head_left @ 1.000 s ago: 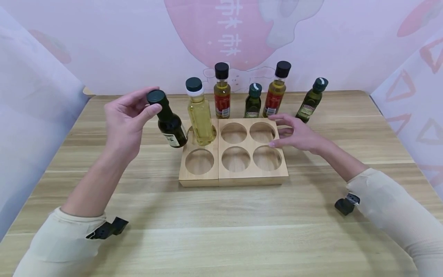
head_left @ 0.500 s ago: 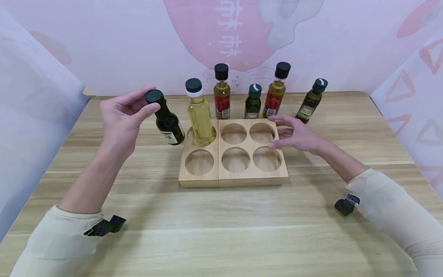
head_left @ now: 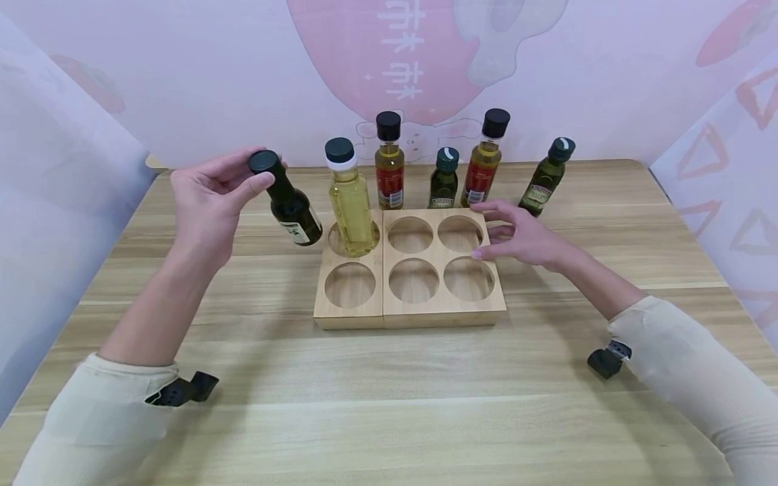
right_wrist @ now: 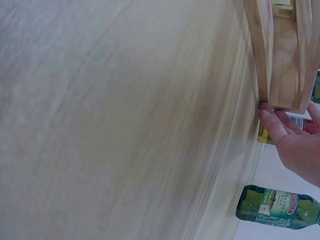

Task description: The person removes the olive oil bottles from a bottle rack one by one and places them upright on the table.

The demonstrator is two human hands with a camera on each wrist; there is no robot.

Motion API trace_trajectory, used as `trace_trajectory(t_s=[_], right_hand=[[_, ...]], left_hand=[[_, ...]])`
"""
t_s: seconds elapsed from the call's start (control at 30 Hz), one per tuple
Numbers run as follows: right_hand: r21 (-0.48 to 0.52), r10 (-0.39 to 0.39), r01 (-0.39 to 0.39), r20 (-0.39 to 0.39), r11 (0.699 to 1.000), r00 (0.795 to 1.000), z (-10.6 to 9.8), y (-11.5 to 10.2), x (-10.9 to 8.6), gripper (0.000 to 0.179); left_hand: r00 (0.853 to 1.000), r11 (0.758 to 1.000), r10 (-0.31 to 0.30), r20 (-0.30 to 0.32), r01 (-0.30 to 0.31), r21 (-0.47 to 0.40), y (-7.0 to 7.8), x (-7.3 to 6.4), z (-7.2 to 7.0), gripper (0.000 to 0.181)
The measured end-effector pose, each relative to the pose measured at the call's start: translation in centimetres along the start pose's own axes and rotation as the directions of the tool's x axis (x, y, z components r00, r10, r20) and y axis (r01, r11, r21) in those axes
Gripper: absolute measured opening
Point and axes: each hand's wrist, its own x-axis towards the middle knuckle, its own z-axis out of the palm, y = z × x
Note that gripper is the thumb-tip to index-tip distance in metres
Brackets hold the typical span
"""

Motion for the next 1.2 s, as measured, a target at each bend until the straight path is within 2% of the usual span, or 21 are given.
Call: trace_trajectory(t_s=[0.27, 0.67, 0.87, 1.2], right_hand=[[-0.006, 0.001, -0.001, 0.001, 1.0, 1.0, 0.0, 0.0, 0.1, 0.082], [-0.014, 0.002, -0.002, -0.001, 1.0, 1.0, 0.1, -0.1, 0.1, 0.082], [-0.018, -0.001, 0.001, 0.003, 1.0, 1.0, 0.1, 0.0, 0.2, 0.082], [0.001, -0.002, 0.002, 0.0, 1.0, 1.0, 0.0, 0.1, 0.1, 0.082]], left_hand=[[0.998, 0.998, -0.05, -0.042, 0.052, 0.031, -0.4, 0.7, -0.3, 0.035], [0.994, 0.995, -0.089, -0.058, 0.092, 0.044, -1.8, 1.8, -1.0, 0.032], [0.988, 0.989, -0.124, -0.087, 0.13, 0.066, -2.5, 2.3, -1.3, 0.034], [0.985, 0.984, -0.135, -0.108, 0.146, 0.1, -3.8, 3.2, -1.4, 0.033]])
